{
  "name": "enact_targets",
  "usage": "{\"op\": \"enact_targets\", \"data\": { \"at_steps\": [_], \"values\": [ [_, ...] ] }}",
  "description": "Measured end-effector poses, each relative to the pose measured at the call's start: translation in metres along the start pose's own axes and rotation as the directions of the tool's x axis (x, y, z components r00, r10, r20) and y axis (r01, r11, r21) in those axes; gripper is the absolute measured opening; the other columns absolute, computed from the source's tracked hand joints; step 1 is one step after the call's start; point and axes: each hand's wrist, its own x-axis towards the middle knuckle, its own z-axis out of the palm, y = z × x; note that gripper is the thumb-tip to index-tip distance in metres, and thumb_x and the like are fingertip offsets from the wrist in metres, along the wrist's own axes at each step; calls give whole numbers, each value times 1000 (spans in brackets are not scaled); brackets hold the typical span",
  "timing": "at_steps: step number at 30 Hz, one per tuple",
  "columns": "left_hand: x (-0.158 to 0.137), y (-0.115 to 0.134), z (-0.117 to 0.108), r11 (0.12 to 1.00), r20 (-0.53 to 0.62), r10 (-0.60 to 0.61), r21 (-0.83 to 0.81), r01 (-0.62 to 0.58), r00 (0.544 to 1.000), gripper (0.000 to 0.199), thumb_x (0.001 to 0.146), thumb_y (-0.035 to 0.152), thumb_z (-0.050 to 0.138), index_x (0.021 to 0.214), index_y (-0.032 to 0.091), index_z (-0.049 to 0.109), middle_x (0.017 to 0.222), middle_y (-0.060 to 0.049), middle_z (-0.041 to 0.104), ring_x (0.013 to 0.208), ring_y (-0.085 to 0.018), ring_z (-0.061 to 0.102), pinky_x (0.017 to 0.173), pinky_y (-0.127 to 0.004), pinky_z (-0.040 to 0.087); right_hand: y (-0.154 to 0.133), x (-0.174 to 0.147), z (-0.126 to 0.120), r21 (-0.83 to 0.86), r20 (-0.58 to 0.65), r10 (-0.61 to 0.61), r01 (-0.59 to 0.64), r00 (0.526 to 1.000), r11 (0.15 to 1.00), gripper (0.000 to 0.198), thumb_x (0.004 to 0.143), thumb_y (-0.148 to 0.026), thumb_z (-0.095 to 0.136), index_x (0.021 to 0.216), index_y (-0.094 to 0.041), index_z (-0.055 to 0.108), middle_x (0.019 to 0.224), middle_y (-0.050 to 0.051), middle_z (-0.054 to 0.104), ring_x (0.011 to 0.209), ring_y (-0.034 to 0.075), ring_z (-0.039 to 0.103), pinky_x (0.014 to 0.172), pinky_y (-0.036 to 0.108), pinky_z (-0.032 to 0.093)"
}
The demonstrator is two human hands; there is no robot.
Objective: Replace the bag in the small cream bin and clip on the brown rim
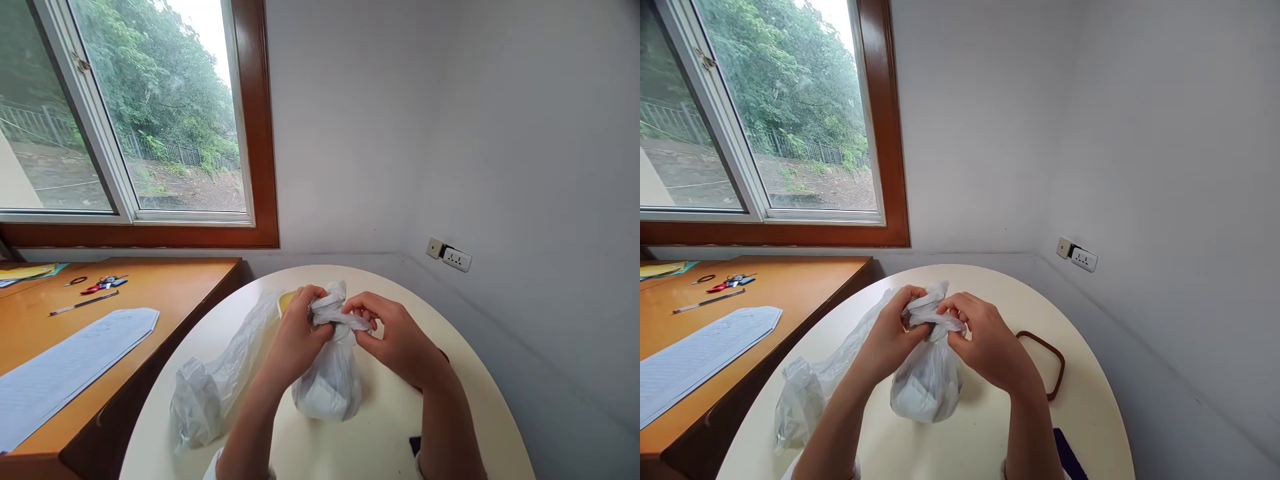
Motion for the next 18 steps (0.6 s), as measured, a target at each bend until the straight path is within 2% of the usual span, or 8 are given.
{"op": "enact_targets", "data": {
  "at_steps": [3,6,9,11,14,16,18],
  "values": [
    [0,-3,2,995,-69,92,34,-90,993,30,65,7,49,90,24,48,90,1,53,78,-15,50,64,-25,40,-5,-3,1,35,106,-27,24,994,999,23,72,-8,49,87,-25,54,77,-5,54,65,9,44,59,20,39],
    [-1,-3,4,984,-139,180,34,-177,974,38,66,7,51,99,24,49,98,-1,53,86,-16,52,71,-27,41,-12,-7,1,78,226,-96,81,969,994,20,73,-8,50,84,-23,57,76,-5,56,65,8,47,63,19,41],
    [-1,-3,5,984,-179,169,-16,-175,969,46,66,9,54,109,25,46,101,-2,55,85,-17,54,71,-27,42,-16,-8,1,126,284,-166,134,944,983,18,72,-9,54,83,-23,59,75,-5,58,66,8,49,66,20,42],
    [-2,-2,5,986,-167,131,-85,-146,977,46,66,9,56,109,25,45,96,-1,58,81,-16,55,71,-27,43,-15,-7,0,177,272,-173,128,947,976,13,73,-15,58,83,-22,59,76,-4,59,67,8,49,66,20,42],
    [-1,-1,3,972,-125,96,-204,-120,988,45,67,10,58,107,25,45,88,1,58,74,-14,55,69,-25,43,-9,-3,-1,211,156,-82,48,984,976,3,79,-23,54,78,-21,56,73,-3,57,66,9,49,65,21,41],
    [0,0,1,952,-92,73,-289,-97,993,44,69,13,59,109,24,45,87,0,57,72,-13,54,66,-24,43,-3,1,-1,184,68,18,-30,998,982,11,83,-27,50,75,-21,55,70,-4,56,65,9,48,63,22,40],
    [0,1,-1,933,-42,27,-357,-40,999,47,72,18,58,116,25,42,90,-1,56,73,-13,54,65,-24,43,1,4,1,139,37,106,-110,994,984,16,84,-32,48,75,-21,55,70,-4,56,65,10,48,62,23,40]
  ]
}}
